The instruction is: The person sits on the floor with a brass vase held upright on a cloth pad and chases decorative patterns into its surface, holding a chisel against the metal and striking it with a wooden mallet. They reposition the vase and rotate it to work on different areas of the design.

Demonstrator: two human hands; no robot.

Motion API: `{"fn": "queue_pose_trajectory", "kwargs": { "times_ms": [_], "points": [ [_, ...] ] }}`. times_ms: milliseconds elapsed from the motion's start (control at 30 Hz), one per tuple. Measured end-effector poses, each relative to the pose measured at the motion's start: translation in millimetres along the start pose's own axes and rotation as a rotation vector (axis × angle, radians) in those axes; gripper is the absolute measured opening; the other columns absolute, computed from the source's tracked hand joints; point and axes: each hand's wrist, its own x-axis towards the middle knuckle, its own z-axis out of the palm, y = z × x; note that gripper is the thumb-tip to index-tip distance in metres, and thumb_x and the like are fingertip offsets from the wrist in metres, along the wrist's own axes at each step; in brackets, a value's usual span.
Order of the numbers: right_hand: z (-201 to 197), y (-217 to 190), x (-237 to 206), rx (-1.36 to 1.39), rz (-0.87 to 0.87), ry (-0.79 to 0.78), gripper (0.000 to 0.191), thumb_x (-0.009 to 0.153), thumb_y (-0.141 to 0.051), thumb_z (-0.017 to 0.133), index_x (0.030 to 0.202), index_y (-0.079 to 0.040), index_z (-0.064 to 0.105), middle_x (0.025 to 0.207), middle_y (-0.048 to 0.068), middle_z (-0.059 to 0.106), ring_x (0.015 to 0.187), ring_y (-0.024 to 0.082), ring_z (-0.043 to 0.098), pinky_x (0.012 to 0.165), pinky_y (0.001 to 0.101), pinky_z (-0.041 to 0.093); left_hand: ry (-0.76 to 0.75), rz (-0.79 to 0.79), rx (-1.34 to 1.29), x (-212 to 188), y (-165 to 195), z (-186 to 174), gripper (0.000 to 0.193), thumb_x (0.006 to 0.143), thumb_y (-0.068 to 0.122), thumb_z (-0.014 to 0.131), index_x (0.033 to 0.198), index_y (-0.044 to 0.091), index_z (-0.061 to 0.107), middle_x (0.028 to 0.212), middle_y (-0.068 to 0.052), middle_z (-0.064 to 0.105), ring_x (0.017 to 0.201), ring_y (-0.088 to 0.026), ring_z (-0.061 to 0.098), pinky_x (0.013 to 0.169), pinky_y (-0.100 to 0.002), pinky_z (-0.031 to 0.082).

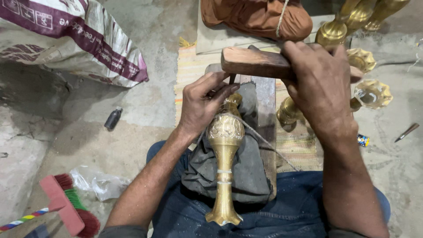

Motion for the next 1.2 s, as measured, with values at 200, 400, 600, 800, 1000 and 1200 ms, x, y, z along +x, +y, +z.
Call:
{"fn": "queue_pose_trajectory", "kwargs": {
  "times_ms": [200,400,600,800,1000,1200],
  "points": [
    [-3,-6,5,0.053,0.067,-0.076,0.031,0.089,-0.008,0.082,0.109,-0.003,0.059,0.088,0.011,0.071,0.082,0.029,0.072,0.073,0.0492,0.052,-0.007,-0.018,-0.013,1,2,-2,0.037,0.094,0.008,0.081,0.129,0.004,0.069,0.097,-0.005,0.074,0.088,-0.012,0.076,0.075,-0.028,0.061],
    [0,-1,1,0.074,0.046,-0.073,0.031,0.095,-0.011,0.084,0.111,-0.005,0.059,0.098,0.012,0.072,0.091,0.03,0.072,0.08,0.0489,0.055,-0.016,-0.041,-0.01,3,2,-5,0.036,0.094,0.009,0.08,0.128,0.004,0.07,0.095,-0.006,0.074,0.085,-0.012,0.075,0.074,-0.028,0.06],
    [3,1,1,0.317,0.204,-0.09,0.034,0.086,-0.001,0.072,0.117,-0.006,0.059,0.096,0.013,0.072,0.086,0.028,0.073,0.076,0.0456,0.057,-0.026,-0.047,0.006,3,3,-6,0.038,0.093,0.008,0.081,0.129,0.004,0.07,0.095,-0.006,0.074,0.085,-0.012,0.075,0.074,-0.028,0.059],
    [2,-4,5,0.299,0.28,-0.109,0.028,0.094,-0.014,0.077,0.114,-0.008,0.058,0.092,0.009,0.071,0.081,0.024,0.072,0.075,0.0412,0.059,-0.032,-0.032,-0.032,2,2,-7,0.038,0.095,0.009,0.08,0.131,0.004,0.068,0.101,-0.006,0.075,0.09,-0.012,0.076,0.077,-0.027,0.061],
    [-2,-9,7,0.229,0.207,-0.093,0.03,0.091,-0.011,0.08,0.108,-0.004,0.057,0.088,0.012,0.07,0.083,0.025,0.071,0.072,0.0444,0.054,-0.041,-0.072,-0.058,2,0,-7,0.038,0.096,0.007,0.079,0.133,0.003,0.068,0.101,-0.006,0.073,0.089,-0.011,0.075,0.077,-0.027,0.061],
    [0,-10,7,0.228,0.228,-0.125,0.028,0.092,-0.01,0.078,0.106,-0.004,0.054,0.088,0.011,0.069,0.086,0.025,0.072,0.075,0.0456,0.053,-0.04,-0.076,-0.132,1,-3,-6,0.039,0.097,0.005,0.077,0.135,0.004,0.067,0.106,-0.005,0.072,0.092,-0.01,0.073,0.081,-0.026,0.062]
  ]
}}
